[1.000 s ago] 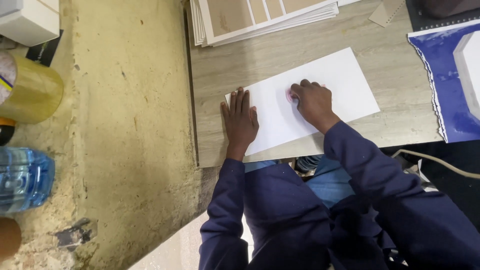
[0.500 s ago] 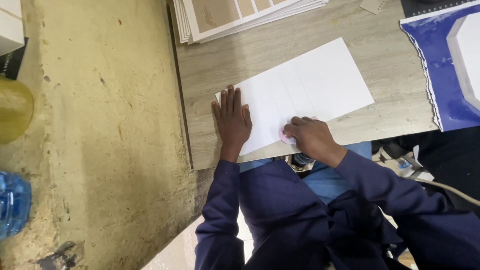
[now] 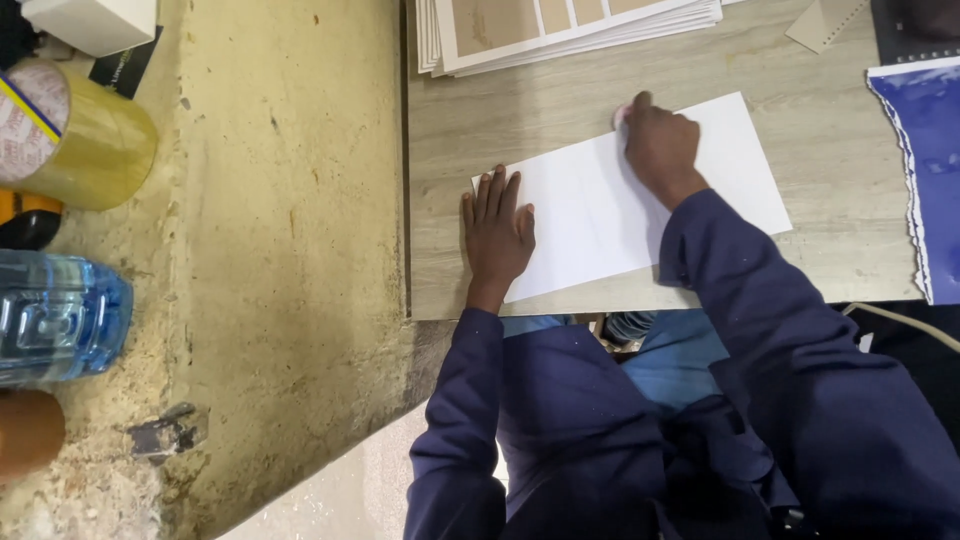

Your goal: Applying adhesive to paper liners and folding them over folder templates to complete the assembly.

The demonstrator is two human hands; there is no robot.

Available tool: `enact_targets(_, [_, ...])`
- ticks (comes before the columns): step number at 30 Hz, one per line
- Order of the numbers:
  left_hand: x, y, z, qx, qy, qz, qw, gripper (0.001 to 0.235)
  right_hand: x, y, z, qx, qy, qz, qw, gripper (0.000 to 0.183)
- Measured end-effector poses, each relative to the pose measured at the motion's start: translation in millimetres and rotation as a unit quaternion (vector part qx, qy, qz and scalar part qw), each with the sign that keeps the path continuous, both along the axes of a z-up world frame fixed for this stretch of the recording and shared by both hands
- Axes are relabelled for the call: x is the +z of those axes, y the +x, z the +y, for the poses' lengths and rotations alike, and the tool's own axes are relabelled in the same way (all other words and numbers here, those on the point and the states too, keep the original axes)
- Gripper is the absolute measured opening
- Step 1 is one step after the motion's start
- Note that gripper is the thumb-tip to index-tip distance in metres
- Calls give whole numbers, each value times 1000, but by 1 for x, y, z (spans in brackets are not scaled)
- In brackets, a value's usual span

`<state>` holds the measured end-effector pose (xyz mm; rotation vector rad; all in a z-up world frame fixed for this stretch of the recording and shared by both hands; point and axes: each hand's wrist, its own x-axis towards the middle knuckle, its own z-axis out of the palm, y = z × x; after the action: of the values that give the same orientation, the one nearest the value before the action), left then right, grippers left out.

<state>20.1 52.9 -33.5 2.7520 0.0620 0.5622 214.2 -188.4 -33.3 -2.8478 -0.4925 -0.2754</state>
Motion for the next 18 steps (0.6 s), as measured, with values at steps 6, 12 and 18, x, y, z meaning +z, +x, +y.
enact_targets(6, [8, -1, 0, -7, -2, 19, 1000, 55, -9, -14, -132, -120, -39, -8, 992, 28])
enact_targets(12, [0, 4, -5, 35, 43, 65, 996, 56, 38, -148, -109, -101, -101, 50, 988, 38])
enact_targets(18, [-6, 1, -4, 34, 32, 44, 998, 53, 25, -208, 14, 107, 31, 159, 981, 29])
